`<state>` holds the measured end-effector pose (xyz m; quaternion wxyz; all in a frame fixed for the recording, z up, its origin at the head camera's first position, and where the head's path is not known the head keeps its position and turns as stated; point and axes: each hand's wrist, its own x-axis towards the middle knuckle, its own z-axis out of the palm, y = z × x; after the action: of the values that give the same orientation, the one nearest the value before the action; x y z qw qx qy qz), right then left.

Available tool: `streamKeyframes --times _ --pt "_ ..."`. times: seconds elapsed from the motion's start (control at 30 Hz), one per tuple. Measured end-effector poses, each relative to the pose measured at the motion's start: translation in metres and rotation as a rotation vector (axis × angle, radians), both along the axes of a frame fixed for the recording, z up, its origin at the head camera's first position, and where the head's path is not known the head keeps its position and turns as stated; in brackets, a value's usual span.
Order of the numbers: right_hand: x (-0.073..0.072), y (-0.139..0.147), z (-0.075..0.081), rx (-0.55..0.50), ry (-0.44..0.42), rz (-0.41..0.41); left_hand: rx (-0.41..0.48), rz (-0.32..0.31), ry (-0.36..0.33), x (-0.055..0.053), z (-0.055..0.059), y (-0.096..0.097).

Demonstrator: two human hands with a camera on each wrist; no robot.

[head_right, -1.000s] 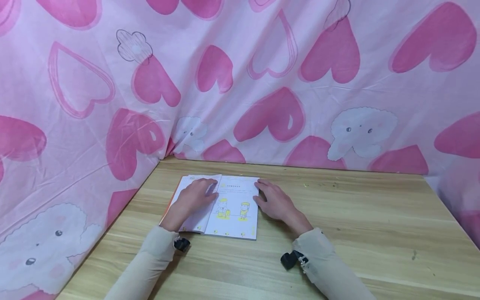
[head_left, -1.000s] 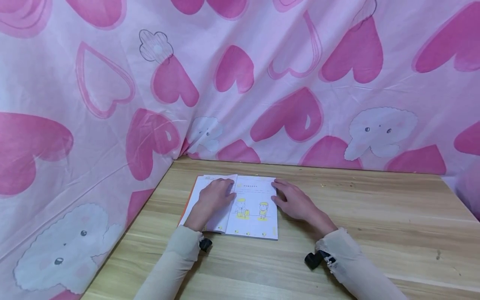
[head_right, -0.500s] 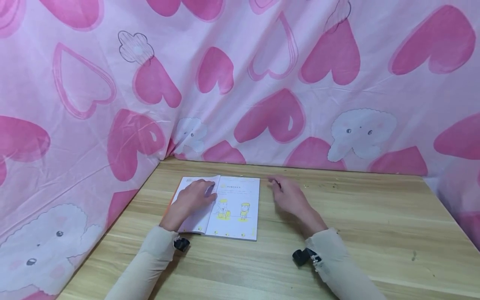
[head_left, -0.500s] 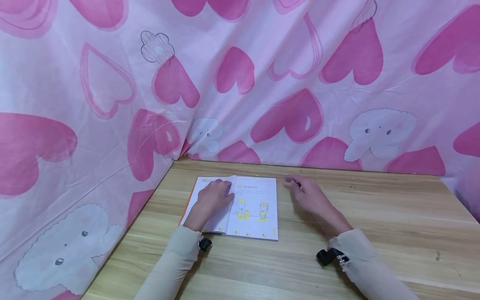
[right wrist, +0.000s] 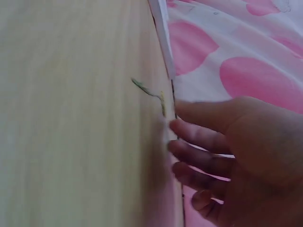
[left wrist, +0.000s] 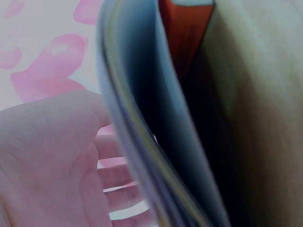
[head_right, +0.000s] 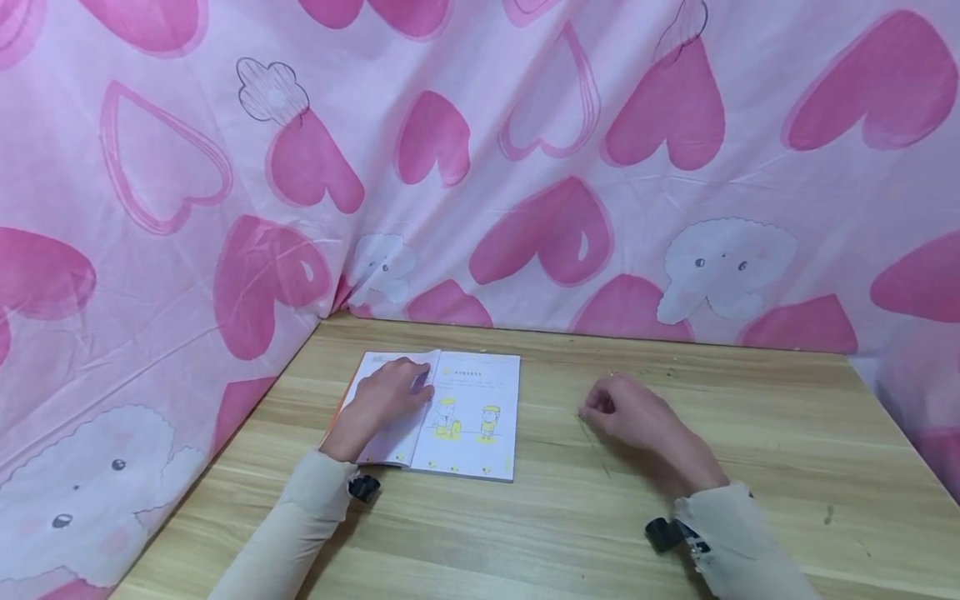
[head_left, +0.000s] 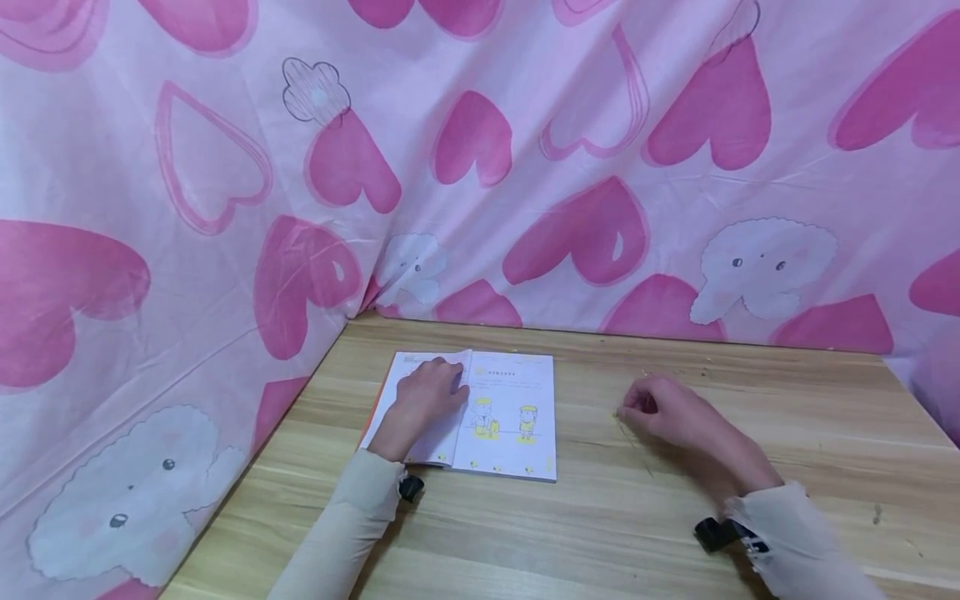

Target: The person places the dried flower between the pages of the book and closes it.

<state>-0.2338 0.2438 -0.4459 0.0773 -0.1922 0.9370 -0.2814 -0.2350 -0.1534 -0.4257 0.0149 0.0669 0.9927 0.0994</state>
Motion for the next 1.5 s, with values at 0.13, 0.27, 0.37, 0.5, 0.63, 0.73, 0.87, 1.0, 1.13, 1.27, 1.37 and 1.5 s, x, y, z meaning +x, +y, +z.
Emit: streamKeyframes --times 0.13,0.27,0.37,0.5,0.63,0.73,0.87,1.0,1.13,1.27,1.37,1.5 --pt "0.011 0.006 0.008 0.034 -0.099 0.059 -0.017 -0.003 0.009 0.0 0.0 0.0" --pt "0.015 0.007 0.012 0.013 -0.15 0.122 -0.04 -0.012 0.006 0.001 0.001 0.0" --pt "0.015 0.002 0.009 -0.016 -0.134 0.152 -0.059 -0.023 0.003 0.001 0.001 0.001" --pt "0.015 -0.008 0.005 -0.011 -0.063 0.164 -0.076 -0.037 0.009 0.0 0.0 0.002" --pt "0.015 -0.016 0.004 0.035 -0.019 0.135 -0.084 -0.042 0.018 -0.001 -0.002 0.002" --pt "0.016 -0.015 0.008 0.061 -0.011 0.114 -0.087 -0.041 0.021 -0.001 -0.002 0.001" --pt "0.019 -0.007 0.014 0.116 -0.031 0.075 -0.08 -0.041 0.023 0.0 -0.003 0.001" --pt "0.022 -0.001 0.018 0.172 -0.056 0.051 -0.078 -0.051 0.034 0.001 -0.003 0.0" --pt "0.023 0.0 0.017 0.175 -0.053 0.058 -0.087 -0.056 0.039 0.001 -0.003 0.0" --pt "0.025 -0.003 0.013 0.198 -0.002 0.079 -0.081 -0.044 0.028 0.001 -0.004 0.001" --pt "0.026 -0.005 0.011 0.223 0.042 0.086 -0.081 -0.04 0.017 0.0 -0.004 0.002" --pt "0.026 -0.006 0.008 0.234 0.088 0.093 -0.092 -0.044 0.011 -0.001 -0.004 0.002"
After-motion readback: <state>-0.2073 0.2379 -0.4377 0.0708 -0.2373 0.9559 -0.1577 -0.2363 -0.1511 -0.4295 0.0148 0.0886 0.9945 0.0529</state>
